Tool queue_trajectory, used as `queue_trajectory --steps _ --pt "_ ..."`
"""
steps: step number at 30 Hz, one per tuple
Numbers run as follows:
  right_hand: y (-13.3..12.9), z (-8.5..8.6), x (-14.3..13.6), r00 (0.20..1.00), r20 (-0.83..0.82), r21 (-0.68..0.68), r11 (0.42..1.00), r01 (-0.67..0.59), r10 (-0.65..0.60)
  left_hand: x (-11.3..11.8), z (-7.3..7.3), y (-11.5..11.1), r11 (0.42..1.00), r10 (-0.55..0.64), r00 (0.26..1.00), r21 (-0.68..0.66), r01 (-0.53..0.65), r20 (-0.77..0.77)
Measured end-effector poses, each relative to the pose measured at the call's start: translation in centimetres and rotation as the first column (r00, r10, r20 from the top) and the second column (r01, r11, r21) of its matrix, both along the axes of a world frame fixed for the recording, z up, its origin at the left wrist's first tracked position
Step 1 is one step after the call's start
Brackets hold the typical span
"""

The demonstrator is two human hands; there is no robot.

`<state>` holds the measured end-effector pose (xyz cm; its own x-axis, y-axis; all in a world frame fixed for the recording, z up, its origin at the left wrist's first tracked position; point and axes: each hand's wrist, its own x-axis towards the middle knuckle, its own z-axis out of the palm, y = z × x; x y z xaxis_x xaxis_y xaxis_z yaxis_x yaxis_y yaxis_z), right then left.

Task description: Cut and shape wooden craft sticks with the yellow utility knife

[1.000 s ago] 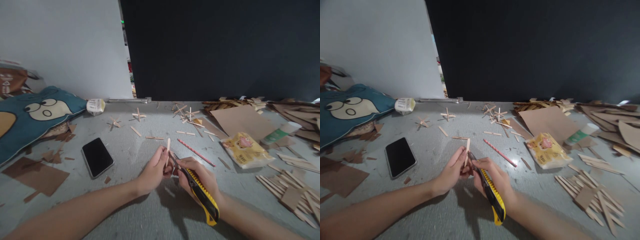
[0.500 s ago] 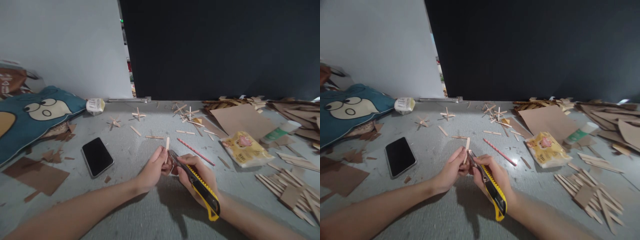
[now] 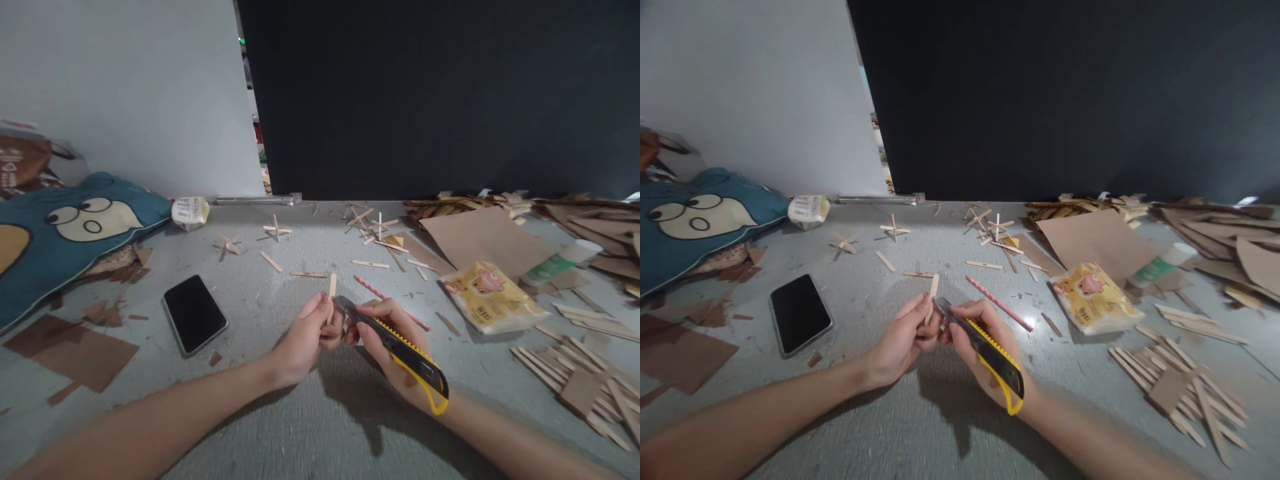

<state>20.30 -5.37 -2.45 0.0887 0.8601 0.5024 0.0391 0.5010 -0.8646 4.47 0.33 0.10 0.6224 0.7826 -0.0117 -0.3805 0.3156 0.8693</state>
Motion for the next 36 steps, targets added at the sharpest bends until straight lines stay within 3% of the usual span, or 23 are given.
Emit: queue_trajectory --steps 10,16,22,28,36 --pt "0.2 1.4 0.3 0.999 0.037 -0.099 0.995 0.034 -0.031 0.0 0.2 0.1 1.0 -0.019 0.999 -0.021 0.02 0.043" --pt "0.5 1.0 0.6 0.997 0.063 -0.095 0.994 0.06 -0.054 -0.1 0.4 0.2 0.999 -0.009 1.0 -0.033 0.01 0.029" --pt "0.8 0.4 0.8 0.999 0.044 -0.085 0.996 0.001 0.003 -0.4 0.3 0.4 0.999 -0.024 1.0 -0.033 0.024 0.009" --pt "1.1 0.1 1.0 0.991 0.132 0.013 1.0 -0.024 0.022 -0.5 0.0 0.6 0.999 -0.017 1.0 -0.045 0.017 -0.004" --pt "0.6 0.2 1.6 0.924 0.38 0.266 0.962 -0.053 -0.054 -0.6 0.1 0.7 0.99 0.028 0.999 -0.14 -0.032 -0.033"
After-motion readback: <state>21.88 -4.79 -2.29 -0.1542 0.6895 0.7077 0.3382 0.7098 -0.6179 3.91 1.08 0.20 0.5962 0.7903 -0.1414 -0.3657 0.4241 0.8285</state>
